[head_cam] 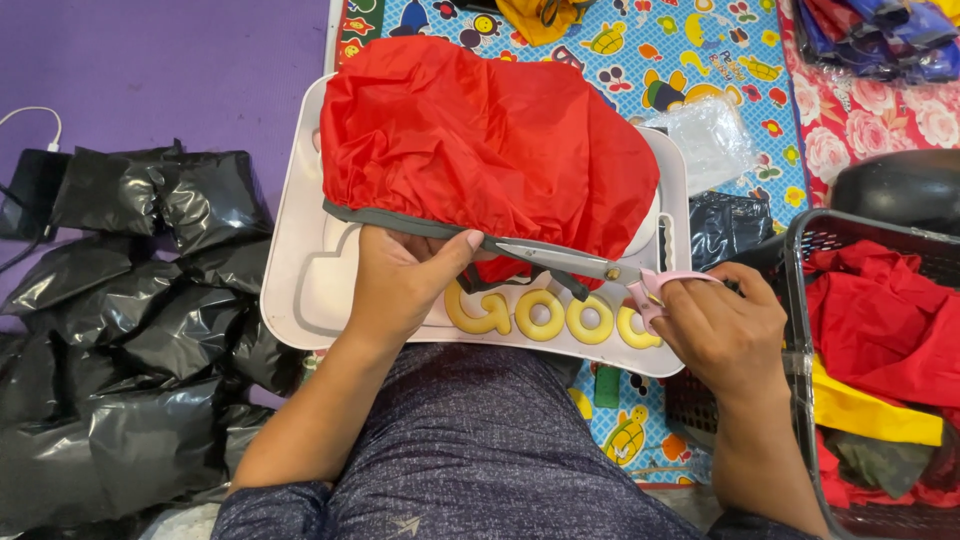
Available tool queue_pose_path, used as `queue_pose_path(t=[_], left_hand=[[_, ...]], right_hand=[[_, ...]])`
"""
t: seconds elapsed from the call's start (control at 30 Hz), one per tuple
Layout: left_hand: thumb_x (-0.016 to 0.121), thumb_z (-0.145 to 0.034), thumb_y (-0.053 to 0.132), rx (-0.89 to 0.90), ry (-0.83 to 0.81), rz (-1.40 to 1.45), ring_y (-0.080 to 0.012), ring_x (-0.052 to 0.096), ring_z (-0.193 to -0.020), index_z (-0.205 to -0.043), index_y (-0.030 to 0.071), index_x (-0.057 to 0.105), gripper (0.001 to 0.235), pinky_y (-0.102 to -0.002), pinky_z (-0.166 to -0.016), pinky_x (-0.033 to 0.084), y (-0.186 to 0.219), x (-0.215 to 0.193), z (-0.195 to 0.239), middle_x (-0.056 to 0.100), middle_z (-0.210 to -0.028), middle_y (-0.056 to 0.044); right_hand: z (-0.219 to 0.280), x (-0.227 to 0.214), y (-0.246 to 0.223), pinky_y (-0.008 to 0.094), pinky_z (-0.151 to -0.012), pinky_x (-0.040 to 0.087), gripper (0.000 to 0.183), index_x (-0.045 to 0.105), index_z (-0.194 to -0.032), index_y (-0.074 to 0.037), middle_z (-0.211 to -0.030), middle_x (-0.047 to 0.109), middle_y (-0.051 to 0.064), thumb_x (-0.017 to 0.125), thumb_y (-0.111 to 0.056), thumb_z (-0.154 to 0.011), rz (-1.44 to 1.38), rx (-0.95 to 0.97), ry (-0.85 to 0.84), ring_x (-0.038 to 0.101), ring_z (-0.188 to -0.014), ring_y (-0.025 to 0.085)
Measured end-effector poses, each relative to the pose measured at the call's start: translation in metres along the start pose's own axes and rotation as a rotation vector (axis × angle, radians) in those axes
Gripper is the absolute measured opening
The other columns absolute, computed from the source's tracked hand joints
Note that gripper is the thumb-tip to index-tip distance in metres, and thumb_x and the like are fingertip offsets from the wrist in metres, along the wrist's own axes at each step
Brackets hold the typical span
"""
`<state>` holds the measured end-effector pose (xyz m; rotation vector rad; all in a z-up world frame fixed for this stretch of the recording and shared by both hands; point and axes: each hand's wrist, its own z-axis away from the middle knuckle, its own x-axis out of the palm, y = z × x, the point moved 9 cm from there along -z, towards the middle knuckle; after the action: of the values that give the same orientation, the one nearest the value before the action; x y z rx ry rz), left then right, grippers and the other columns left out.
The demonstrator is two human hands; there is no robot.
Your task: The person uses pink-handled scissors to cut the black elastic band along the edge of a red fabric item. The person holds the fabric steady with their left hand while cutting with their right hand, working over a white tray.
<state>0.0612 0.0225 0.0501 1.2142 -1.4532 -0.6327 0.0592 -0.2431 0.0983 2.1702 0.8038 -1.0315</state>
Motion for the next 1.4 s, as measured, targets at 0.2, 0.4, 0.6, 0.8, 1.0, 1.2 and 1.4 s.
queue_pose_path(t=[0.2, 0.4, 0.6, 0.8, 1.0, 1.2, 1.4], left_hand=[[0.069, -0.09, -0.007, -0.013, -0.006, 0.032, -0.0148, 0.071, -0.09, -0.109, 0.0, 0.06, 0.022, -0.025, -0.083, 0.062, 0.0, 0.001, 0.0, 0.071, -0.101, -0.01], [0.067, -0.091, -0.008, -0.008, -0.012, 0.086, -0.0174, 0.072, -0.094, -0.116, -0.002, 0.056, 0.027, -0.026, -0.083, 0.064, -0.002, 0.002, -0.001, 0.071, -0.105, -0.012], [0.069, -0.091, -0.004, -0.013, 0.006, 0.07, -0.017, 0.071, -0.094, -0.116, 0.0, 0.057, 0.028, -0.027, -0.083, 0.064, -0.001, 0.0, -0.001, 0.071, -0.104, -0.011], [0.073, -0.089, -0.001, -0.003, 0.018, 0.106, -0.0209, 0.075, -0.093, -0.126, -0.003, 0.062, 0.039, -0.042, -0.088, 0.064, -0.021, 0.003, -0.002, 0.073, -0.103, -0.014], [0.065, -0.095, 0.002, -0.089, -0.012, 0.25, -0.0285, 0.073, -0.103, -0.128, -0.004, 0.062, 0.034, -0.052, -0.092, 0.062, -0.047, 0.031, 0.018, 0.074, -0.109, -0.017], [0.061, -0.101, 0.009, -0.136, -0.049, 0.395, -0.0253, 0.072, -0.109, -0.127, 0.002, 0.063, 0.028, -0.051, -0.099, 0.059, -0.036, 0.049, 0.019, 0.076, -0.112, -0.012], [0.06, -0.099, 0.012, -0.057, 0.108, 0.264, -0.0185, 0.073, -0.1, -0.127, 0.006, 0.062, 0.029, -0.046, -0.096, 0.061, -0.073, 0.014, 0.024, 0.075, -0.104, -0.01]], right_hand=[[-0.007, -0.005, -0.005, 0.035, -0.081, 0.051, 0.017, 0.074, -0.089, -0.008, -0.087, 0.075, 0.001, 0.087, -0.019, -0.092, 0.003, -0.012, 0.045, 0.064, -0.073, 0.018], [0.0, -0.001, 0.002, 0.037, -0.079, 0.052, 0.015, 0.076, -0.089, -0.002, -0.079, 0.073, 0.006, 0.09, -0.007, -0.087, -0.044, 0.043, 0.094, 0.06, -0.065, 0.023], [0.011, 0.002, 0.018, 0.041, -0.085, 0.048, 0.031, 0.061, -0.07, -0.001, -0.061, 0.058, 0.004, 0.092, -0.004, -0.075, -0.188, 0.222, 0.11, 0.041, -0.054, 0.024], [0.043, 0.035, 0.026, 0.041, -0.083, 0.053, 0.039, 0.074, -0.089, 0.0, -0.073, 0.066, 0.008, 0.102, -0.023, -0.075, -0.459, 0.376, 0.377, 0.06, -0.072, 0.032], [0.005, 0.046, -0.018, 0.034, -0.074, 0.056, 0.041, 0.067, -0.1, 0.008, -0.069, 0.065, 0.012, 0.097, -0.004, -0.074, -0.873, 0.653, 0.545, 0.065, -0.061, 0.021], [-0.015, 0.042, -0.033, 0.037, -0.072, 0.057, 0.019, 0.078, -0.09, -0.001, -0.073, 0.071, 0.008, 0.092, -0.008, -0.08, -0.557, 0.502, 0.615, 0.065, -0.061, 0.028], [0.001, 0.04, -0.019, 0.032, -0.058, 0.053, 0.01, 0.073, -0.083, 0.006, -0.067, 0.062, 0.015, 0.08, -0.001, -0.082, -0.635, 0.609, 0.747, 0.057, -0.054, 0.023]])
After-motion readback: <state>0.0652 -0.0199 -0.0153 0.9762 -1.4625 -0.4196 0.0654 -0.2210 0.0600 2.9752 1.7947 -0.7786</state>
